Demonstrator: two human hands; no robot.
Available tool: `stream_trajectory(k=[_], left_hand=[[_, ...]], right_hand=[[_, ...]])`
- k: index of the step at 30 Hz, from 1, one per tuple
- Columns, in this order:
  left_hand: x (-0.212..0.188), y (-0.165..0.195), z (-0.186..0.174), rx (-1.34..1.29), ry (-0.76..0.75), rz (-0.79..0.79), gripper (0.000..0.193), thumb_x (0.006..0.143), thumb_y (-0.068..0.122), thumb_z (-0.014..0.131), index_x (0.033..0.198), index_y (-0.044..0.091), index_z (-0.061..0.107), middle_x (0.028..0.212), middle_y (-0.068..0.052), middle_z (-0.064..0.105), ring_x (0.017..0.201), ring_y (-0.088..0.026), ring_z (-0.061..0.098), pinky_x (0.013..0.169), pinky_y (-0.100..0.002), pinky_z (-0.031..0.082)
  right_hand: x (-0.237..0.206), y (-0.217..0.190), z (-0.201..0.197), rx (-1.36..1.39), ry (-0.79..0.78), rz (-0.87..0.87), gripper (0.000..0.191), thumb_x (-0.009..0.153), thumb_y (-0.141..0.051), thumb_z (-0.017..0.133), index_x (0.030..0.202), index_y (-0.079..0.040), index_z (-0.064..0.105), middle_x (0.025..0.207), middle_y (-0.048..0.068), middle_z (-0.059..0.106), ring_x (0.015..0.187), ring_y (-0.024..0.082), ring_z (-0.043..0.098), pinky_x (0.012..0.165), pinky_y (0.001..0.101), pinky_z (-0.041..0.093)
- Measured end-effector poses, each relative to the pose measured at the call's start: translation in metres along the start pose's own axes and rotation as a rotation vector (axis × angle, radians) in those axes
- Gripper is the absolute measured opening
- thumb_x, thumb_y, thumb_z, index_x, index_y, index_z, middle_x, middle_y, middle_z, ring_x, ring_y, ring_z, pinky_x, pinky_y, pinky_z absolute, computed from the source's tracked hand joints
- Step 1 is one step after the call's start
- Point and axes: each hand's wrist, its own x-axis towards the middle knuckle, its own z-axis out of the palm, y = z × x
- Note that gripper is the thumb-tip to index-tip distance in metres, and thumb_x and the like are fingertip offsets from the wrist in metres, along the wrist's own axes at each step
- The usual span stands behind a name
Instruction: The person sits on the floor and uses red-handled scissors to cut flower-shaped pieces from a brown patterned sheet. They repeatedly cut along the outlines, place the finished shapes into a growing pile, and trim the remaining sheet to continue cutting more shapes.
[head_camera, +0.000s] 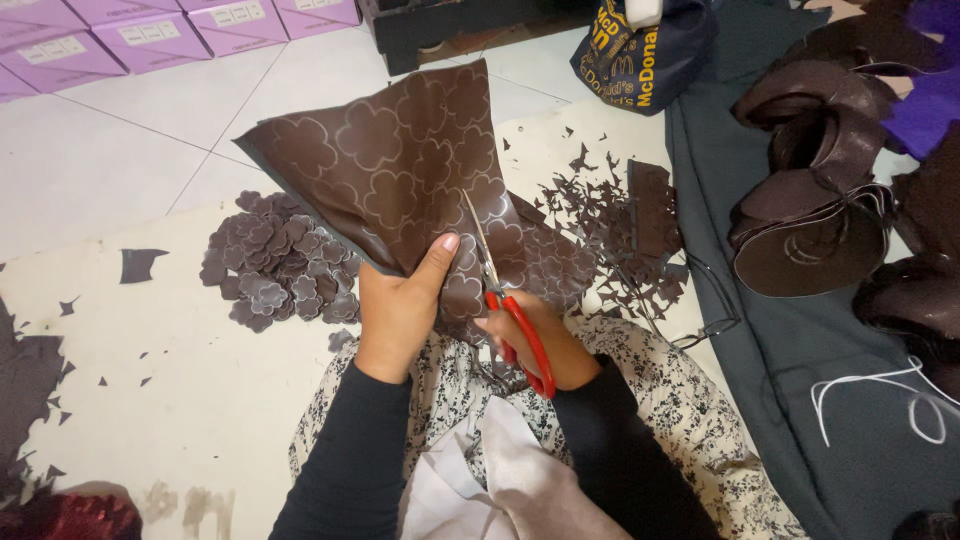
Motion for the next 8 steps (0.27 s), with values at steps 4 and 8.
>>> stream_trajectory(k=[4,8], left_hand=[[0.0,0.003,0.001,0.092,-0.016,0.019,0.027,0.094,0.016,0.075,0.115,0.0,0.071,0.105,-0.006,0.078,0.093,-0.013,0.069,0.085,-0.028,0.054],[0.001,0.003,0.002,0.095,-0.044,0.031,0.027,0.094,0.016,0.075,0.115,0.0,0.071,0.106,-0.007,0.078,0.094,-0.014,0.07,0.085,-0.029,0.055]], right_hand=[[0.004,0.006,-0.003,0.082,-0.053,-0.054,0.014,0.089,-0.017,0.061,0.08,-0.007,0.057,0.066,0.0,0.054,0.053,0.01,0.05,0.049,0.0244,0.043],[0.006,0.017,-0.011,0.025,-0.04,-0.089,0.015,0.09,-0.017,0.058,0.08,-0.005,0.057,0.065,0.0,0.052,0.053,0.009,0.049,0.047,0.0242,0.04]])
